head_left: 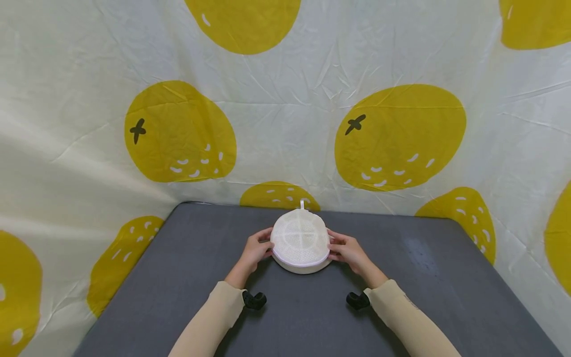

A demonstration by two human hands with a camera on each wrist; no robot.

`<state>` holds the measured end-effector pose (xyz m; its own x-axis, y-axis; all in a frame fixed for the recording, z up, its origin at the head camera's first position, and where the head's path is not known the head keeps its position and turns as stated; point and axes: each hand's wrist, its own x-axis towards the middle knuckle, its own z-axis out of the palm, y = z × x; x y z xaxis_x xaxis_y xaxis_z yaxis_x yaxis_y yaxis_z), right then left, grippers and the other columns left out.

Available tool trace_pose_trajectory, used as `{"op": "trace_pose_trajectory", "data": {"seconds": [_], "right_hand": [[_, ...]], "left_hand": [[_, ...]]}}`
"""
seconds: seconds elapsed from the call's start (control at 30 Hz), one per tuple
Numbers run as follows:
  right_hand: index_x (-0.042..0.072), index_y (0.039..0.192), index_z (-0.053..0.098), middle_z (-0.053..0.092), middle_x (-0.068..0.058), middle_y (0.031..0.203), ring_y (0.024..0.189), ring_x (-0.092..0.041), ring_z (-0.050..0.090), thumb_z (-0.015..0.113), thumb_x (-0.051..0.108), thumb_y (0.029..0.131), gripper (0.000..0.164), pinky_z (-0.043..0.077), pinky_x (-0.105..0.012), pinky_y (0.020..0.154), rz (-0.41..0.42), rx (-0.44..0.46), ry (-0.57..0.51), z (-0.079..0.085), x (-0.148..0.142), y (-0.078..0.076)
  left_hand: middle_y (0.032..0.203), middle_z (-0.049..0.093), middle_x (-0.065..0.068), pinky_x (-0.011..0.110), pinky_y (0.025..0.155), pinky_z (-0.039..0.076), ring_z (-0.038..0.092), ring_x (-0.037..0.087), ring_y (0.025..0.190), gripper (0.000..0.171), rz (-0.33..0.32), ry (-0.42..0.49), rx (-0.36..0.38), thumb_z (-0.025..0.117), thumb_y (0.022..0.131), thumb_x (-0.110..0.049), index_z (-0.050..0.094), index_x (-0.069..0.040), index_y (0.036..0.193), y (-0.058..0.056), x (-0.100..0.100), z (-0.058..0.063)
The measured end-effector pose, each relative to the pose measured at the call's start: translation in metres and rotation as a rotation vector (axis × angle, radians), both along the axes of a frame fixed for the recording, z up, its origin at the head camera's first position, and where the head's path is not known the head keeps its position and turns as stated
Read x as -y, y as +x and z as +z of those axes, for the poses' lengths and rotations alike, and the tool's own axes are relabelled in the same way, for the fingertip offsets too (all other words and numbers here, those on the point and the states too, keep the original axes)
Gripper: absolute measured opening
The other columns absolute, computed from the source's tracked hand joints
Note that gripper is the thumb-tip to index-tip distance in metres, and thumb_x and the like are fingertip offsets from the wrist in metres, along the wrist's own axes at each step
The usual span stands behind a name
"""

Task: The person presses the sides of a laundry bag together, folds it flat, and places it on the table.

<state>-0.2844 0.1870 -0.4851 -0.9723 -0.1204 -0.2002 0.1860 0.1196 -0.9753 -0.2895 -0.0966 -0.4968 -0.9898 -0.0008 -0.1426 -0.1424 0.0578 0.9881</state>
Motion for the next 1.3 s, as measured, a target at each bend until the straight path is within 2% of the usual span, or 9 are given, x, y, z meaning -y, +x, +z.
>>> {"op": "trace_pose_trajectory", "data": {"seconds": [0.23,0.43,0.67,0.9,1.07,1.3], "right_hand": [[-0.003,0.151,0.045,0.058,-0.024,0.118,0.074,-0.014,0.065,0.063,-0.005,0.098,0.057,0.06,-0.028,0.069,-0.005,-0.058,0.033,0.0,0.004,0.001],[-0.003,0.148,0.05,0.057,-0.021,0.106,0.071,-0.014,0.064,0.066,-0.004,0.096,0.055,0.06,-0.027,0.066,0.01,-0.143,0.031,-0.003,0.003,0.004],[-0.006,0.149,0.047,0.056,-0.022,0.111,0.069,-0.014,0.062,0.061,-0.009,0.097,0.054,0.06,-0.027,0.066,-0.04,-0.127,0.123,-0.007,0.009,-0.001],[-0.011,0.147,0.047,0.057,-0.025,0.113,0.072,-0.016,0.064,0.061,-0.009,0.097,0.052,0.061,-0.031,0.069,0.01,-0.159,0.166,0.003,0.003,0.0],[-0.013,0.145,0.048,0.055,-0.031,0.122,0.071,-0.018,0.067,0.061,-0.009,0.095,0.052,0.061,-0.033,0.068,0.037,-0.234,0.248,0.007,0.001,-0.002],[-0.004,0.142,0.058,0.052,-0.03,0.126,0.074,-0.025,0.067,0.062,-0.009,0.091,0.051,0.058,-0.029,0.065,0.054,-0.374,0.468,0.008,0.002,-0.004]], "left_hand": [[0.123,0.056,0.019,0.036,0.082,0.06,0.061,0.024,0.1,0.051,0.004,-0.011,0.001,0.061,0.093,0.008,0.058,0.001,0.143,-0.002,0.001,-0.001],[0.12,0.056,0.018,0.036,0.081,0.059,0.06,0.023,0.099,0.051,0.004,-0.021,-0.007,0.06,0.093,0.008,0.058,0.001,0.143,-0.003,0.001,-0.003],[0.12,0.055,0.019,0.04,0.084,0.059,0.061,0.025,0.099,0.049,0.021,-0.019,-0.013,0.059,0.093,0.009,0.058,0.002,0.142,0.0,0.0,0.002],[0.124,0.057,0.021,0.039,0.082,0.06,0.063,0.023,0.096,0.049,0.0,-0.042,-0.032,0.061,0.094,0.009,0.058,0.002,0.142,-0.001,0.0,0.01],[0.13,0.058,0.022,0.037,0.079,0.06,0.063,0.02,0.091,0.051,-0.031,-0.092,-0.074,0.062,0.093,0.009,0.057,0.002,0.143,-0.001,0.001,0.014],[0.137,0.055,0.022,0.034,0.071,0.058,0.063,0.019,0.079,0.06,-0.105,-0.173,-0.121,0.061,0.089,0.011,0.054,-0.001,0.147,-0.005,0.003,0.016]]}}
